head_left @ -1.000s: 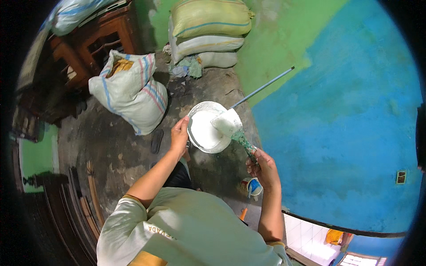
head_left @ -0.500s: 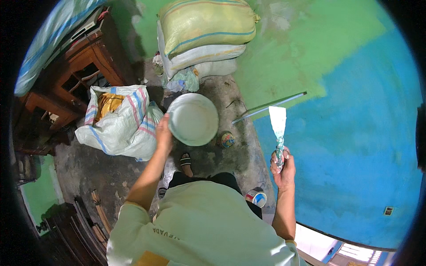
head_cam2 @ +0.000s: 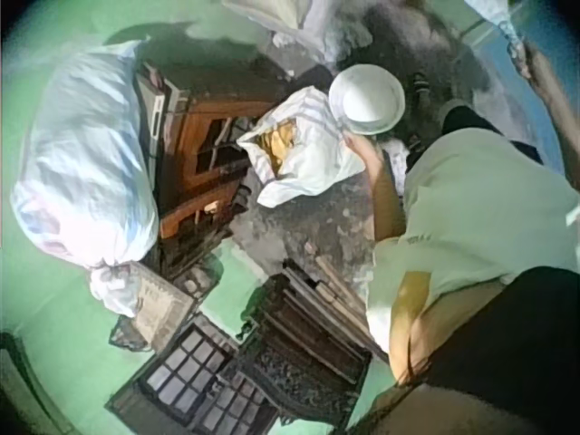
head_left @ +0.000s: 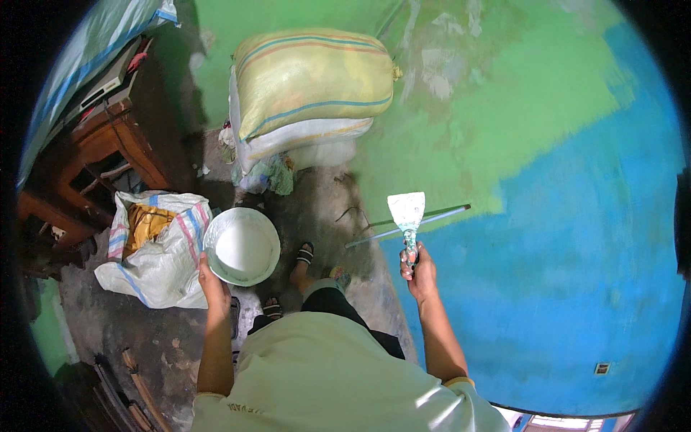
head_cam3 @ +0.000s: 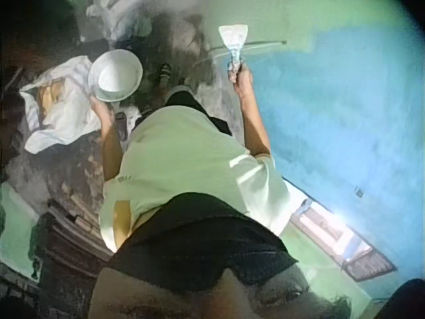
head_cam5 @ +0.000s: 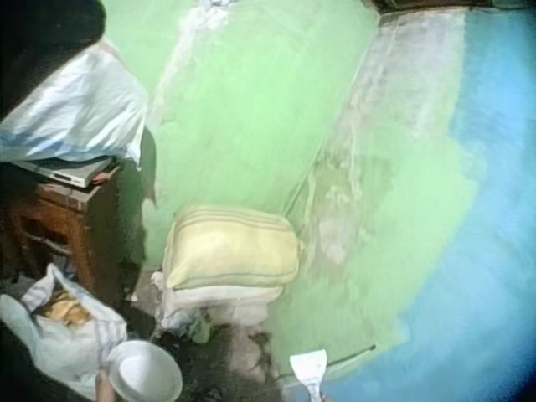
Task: The person applies white plaster to a green wall using a putty knife. They repeatedly scoop plaster from a white bucket and spread it onto the wall surface near a wooden staircase.
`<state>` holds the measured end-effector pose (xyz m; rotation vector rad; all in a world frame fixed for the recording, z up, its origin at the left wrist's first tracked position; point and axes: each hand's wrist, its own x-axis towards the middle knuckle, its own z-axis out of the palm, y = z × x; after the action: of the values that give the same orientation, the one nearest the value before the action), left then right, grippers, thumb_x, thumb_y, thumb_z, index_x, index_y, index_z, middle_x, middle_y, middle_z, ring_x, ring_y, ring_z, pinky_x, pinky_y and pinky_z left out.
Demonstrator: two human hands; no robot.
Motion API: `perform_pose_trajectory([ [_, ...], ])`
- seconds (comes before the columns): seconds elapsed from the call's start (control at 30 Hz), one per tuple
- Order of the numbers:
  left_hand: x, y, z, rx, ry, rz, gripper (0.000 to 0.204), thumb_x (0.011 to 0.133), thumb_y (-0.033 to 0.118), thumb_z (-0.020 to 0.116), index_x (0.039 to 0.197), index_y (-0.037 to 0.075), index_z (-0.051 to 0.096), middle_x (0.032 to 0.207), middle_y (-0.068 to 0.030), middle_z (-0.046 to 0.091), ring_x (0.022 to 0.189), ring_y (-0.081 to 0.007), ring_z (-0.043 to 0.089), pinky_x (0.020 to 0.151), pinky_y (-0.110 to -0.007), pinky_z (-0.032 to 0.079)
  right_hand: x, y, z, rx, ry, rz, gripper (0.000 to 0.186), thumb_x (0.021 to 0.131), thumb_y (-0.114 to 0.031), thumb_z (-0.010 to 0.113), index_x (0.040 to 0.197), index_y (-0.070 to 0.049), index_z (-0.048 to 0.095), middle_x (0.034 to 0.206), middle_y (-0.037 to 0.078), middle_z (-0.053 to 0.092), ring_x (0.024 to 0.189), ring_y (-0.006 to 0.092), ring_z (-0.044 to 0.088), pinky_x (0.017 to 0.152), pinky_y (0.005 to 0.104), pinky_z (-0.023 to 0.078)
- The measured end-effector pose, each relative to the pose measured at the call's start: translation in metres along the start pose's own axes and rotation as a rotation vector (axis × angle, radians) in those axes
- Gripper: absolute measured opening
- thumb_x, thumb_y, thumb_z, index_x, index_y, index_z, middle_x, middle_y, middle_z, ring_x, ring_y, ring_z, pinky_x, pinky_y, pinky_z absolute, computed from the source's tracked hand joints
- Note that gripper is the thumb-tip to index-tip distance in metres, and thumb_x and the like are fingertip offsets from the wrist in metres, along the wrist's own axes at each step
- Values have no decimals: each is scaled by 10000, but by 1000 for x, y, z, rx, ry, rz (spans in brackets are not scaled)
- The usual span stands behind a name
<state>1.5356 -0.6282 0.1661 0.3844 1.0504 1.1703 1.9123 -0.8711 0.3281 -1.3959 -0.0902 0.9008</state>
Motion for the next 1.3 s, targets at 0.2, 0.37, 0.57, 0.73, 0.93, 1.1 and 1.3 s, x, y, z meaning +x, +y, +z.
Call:
perform_pose_trajectory([
  [0.2, 15, 0, 58, 21, 19, 16, 561, 991, 456, 521, 1278, -26, 528, 1239, -122, 607, 1136, -229, 584, 1001, -363, 435, 117, -7, -23, -247, 95, -162, 267, 1033, -289, 439, 990, -55, 561, 696, -2, 505, 550, 96, 432, 464, 254, 353],
  [0.37, 60, -28, 106, 21, -12, 15, 592, 1002, 464, 497, 1307, -44, 507, 1298, -134, 580, 1197, -242, 551, 1036, -370, 412, 247, -27, -50, -525, 166, -351, 242, 1005, -308, 544, 987, -75, 478, 709, 2, 513, 615, 100, 539, 489, 273, 417],
  [0.57, 104, -64, 235, 105, 28, 27, 592, 1010, 462, 478, 1303, -51, 514, 1312, -146, 574, 1197, -235, 555, 1033, -365, 418, 429, -97, -99, -1204, 404, -649, 348, 987, -357, 544, 1099, -32, 486, 770, 230, 635, 674, 384, 646, 597, 476, 494],
  [0.73, 123, -87, 362, 143, 7, -2, 594, 1011, 476, 456, 1324, -27, 505, 1324, -136, 570, 1213, -251, 545, 1039, -375, 412, 542, -173, -108, -1434, 487, -669, 433, 983, -449, 500, 968, -29, 601, 747, 245, 653, 705, 447, 645, 639, 520, 504],
  [0.93, 155, -125, 450, 135, -99, -155, 595, 1015, 483, 418, 1341, -9, 493, 1327, -143, 568, 1213, -275, 546, 1029, -420, 423, 554, -206, -129, -1414, 721, -659, 367, 981, -377, 533, 973, -25, 638, 775, 225, 665, 714, 435, 648, 630, 497, 504],
  [1.1, 168, -138, 493, 64, -304, -220, 584, 1010, 466, 421, 1338, -10, 496, 1313, -167, 570, 1198, -296, 564, 1025, -428, 442, 504, -164, -127, -1315, 811, -743, 333, 977, -355, 556, 971, -34, 645, 757, 203, 652, 723, 419, 651, 611, 469, 500],
  [1.3, 195, -142, 568, 210, -416, -286, 648, 978, 502, 466, 1365, -17, 467, 1327, -181, 559, 1203, -302, 564, 1022, -432, 455, 584, -211, -91, -1448, 769, -542, 349, 954, -382, 586, 963, -35, 622, 826, 210, 662, 716, 406, 652, 618, 479, 516],
])
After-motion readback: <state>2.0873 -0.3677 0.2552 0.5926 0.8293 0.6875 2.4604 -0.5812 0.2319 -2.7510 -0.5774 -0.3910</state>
